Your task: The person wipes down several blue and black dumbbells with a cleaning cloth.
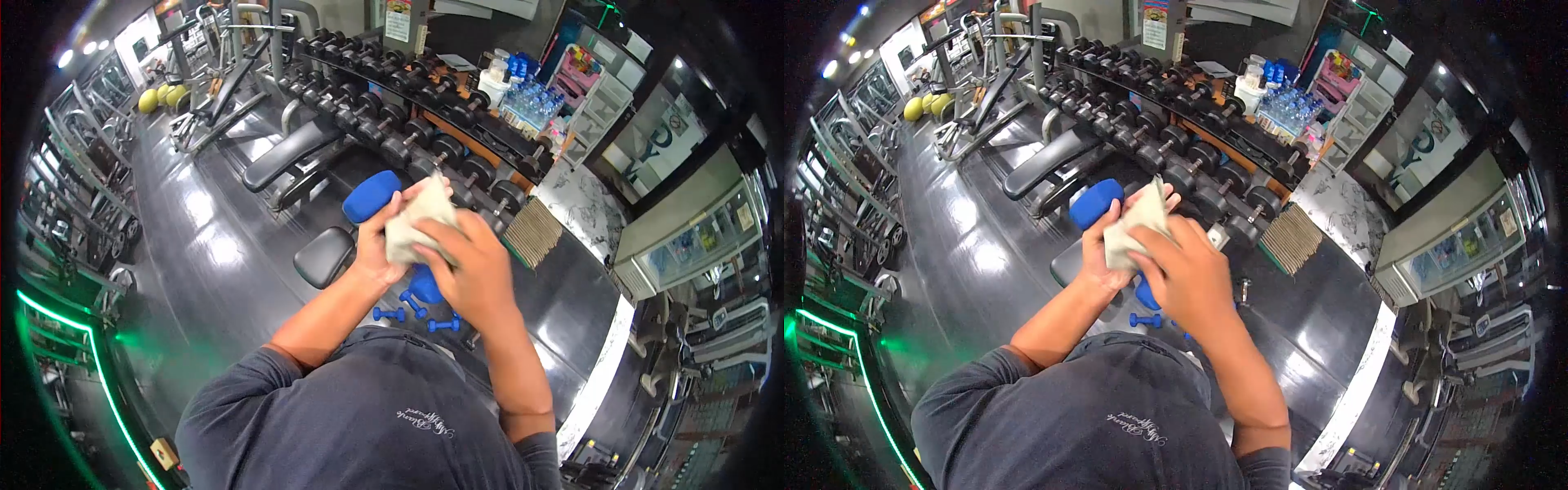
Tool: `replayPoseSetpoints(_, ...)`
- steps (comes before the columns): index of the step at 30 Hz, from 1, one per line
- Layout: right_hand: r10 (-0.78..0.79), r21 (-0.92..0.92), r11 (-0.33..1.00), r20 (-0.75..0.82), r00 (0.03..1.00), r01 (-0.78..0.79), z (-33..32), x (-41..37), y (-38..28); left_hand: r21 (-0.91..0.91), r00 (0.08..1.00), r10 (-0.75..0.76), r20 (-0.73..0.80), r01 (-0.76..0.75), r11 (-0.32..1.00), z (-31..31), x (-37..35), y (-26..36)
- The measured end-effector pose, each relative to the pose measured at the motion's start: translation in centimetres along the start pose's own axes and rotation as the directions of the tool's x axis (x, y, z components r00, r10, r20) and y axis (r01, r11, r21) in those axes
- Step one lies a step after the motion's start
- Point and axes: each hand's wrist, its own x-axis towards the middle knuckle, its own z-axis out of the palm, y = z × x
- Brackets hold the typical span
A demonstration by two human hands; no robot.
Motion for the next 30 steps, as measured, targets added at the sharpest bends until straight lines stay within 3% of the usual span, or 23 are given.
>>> replayPoseSetpoints(3, 0.143, 0.091, 0.984, 0.083, 0.986, -0.151, 1.7, 0.4, 0.8, 0.043, 1.0, -0.006, 0.03, 0.005, 0.999, 0.0, 0.0, -0.5)
replayPoseSetpoints(7, -0.021, 0.099, 0.995, 0.316, 0.949, -0.011, -0.9, -0.6, 1.7, 0.011, 0.987, -0.007, 0.161, 0.005, 1.0, -1.5, 0.6, -0.7)
replayPoseSetpoints(9, -0.013, 0.122, 0.992, 0.361, 0.932, -0.033, -2.4, -0.1, 2.1, 0.064, 0.972, -0.062, 0.228, 0.048, 0.997, -1.4, 0.5, -1.2)
replayPoseSetpoints(10, -0.014, 0.126, 0.991, 0.378, 0.926, -0.037, -3.0, 0.5, 2.1, 0.006, 0.955, -0.057, 0.29, 0.058, 0.998, -1.5, 0.6, -1.7)
replayPoseSetpoints(11, 0.091, 0.156, 0.978, 0.285, 0.954, -0.139, -2.9, 0.9, 1.9, 0.065, 0.957, -0.066, 0.284, 0.05, 0.997, -1.3, 0.9, -1.6)
replayPoseSetpoints(12, 0.099, 0.187, 0.972, 0.241, 0.966, -0.146, -2.1, 1.1, 1.8, 0.122, 0.96, -0.072, 0.272, 0.04, 0.992, -1.0, 1.0, -1.6)
replayPoseSetpoints(15, 0.162, 0.265, 0.942, 0.174, 0.971, -0.204, -0.4, 0.5, 2.1, 0.033, 0.968, -0.053, 0.244, 0.046, 0.998, -0.1, 1.7, -1.4)
replayPoseSetpoints(18, 0.072, 0.07, 0.992, 0.37, 0.926, -0.105, -3.2, 0.3, 3.5, -0.058, 0.967, -0.052, 0.251, 0.068, 0.996, -0.4, 2.2, -1.1)
replayPoseSetpoints(19, 0.118, 0.013, 0.99, 0.498, 0.859, -0.143, -4.5, 1.0, 3.3, -0.035, 0.966, -0.065, 0.249, 0.076, 0.997, -0.6, 2.4, -1.0)
replayPoseSetpoints(22, 0.158, 0.114, 0.978, 0.141, 0.977, -0.175, -3.0, 1.9, 3.4, -0.059, 0.952, -0.047, 0.302, 0.068, 0.996, -1.2, 3.0, -1.0)
replayPoseSetpoints(23, 0.18, 0.148, 0.97, 0.103, 0.978, -0.194, -2.1, 2.2, 2.9, -0.079, 0.963, -0.003, 0.27, 0.025, 0.997, -1.0, 3.2, -1.5)
replayPoseSetpoints(24, 0.037, 0.261, 0.964, 0.08, 0.996, -0.057, -0.1, 1.8, 3.9, 0.035, 0.955, 0.006, 0.296, -0.017, 0.999, -1.7, 3.7, -1.0)
replayPoseSetpoints(26, 0.055, 0.31, 0.942, 0.236, 0.97, -0.129, 0.3, 1.3, 4.1, 0.012, 0.939, 0.054, 0.338, -0.062, 0.998, -2.0, 3.9, -1.5)
replayPoseSetpoints(29, -0.144, 0.241, 0.97, 0.481, 0.865, 0.028, -2.6, 1.5, 4.9, 0.025, 0.944, 0.076, 0.321, -0.089, 0.996, -2.4, 3.4, -1.8)
replayPoseSetpoints(30, -0.105, 0.186, 0.983, 0.532, 0.841, 0.005, -3.1, 1.7, 4.9, 0.075, 0.949, 0.04, 0.314, -0.067, 0.995, -2.5, 3.2, -1.8)
